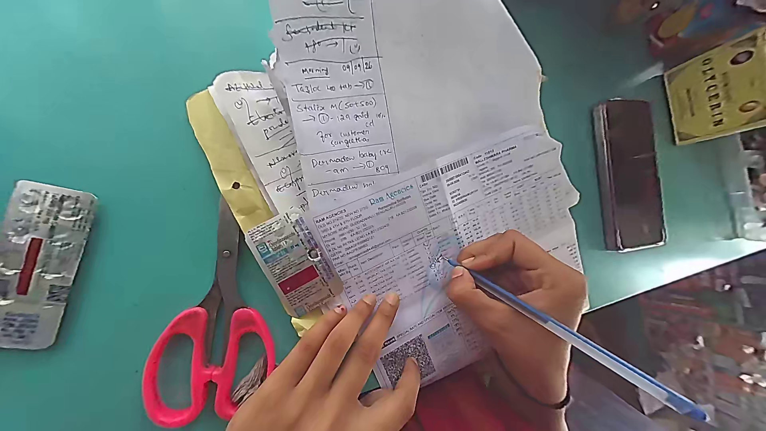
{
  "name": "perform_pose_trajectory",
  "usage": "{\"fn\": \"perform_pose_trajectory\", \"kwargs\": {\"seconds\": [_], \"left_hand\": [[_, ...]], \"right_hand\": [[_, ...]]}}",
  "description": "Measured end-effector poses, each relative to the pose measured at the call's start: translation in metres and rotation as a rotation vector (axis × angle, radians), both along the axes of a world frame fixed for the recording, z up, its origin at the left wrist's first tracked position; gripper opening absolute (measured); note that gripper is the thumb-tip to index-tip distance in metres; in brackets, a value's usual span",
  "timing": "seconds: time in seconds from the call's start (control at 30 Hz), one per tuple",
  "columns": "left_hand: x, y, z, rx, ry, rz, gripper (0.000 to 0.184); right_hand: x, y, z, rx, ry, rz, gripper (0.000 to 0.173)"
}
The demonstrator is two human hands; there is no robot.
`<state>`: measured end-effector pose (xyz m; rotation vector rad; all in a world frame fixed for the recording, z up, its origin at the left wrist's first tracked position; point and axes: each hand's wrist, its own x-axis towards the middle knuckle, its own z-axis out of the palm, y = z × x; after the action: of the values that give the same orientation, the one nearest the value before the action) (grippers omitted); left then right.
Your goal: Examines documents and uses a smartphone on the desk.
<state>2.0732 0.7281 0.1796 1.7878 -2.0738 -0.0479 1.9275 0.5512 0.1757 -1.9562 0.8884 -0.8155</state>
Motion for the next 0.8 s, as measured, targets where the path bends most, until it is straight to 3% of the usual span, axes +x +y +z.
{"fn": "perform_pose_trajectory", "kwargs": {"seconds": [0.8], "left_hand": [[-0.0001, 0.0006, -0.0005, -0.003, -0.005, 0.000, 0.029]], "right_hand": [[0.0006, -0.0003, 0.0005, 0.012, 0.003, -0.017, 0.014]]}}
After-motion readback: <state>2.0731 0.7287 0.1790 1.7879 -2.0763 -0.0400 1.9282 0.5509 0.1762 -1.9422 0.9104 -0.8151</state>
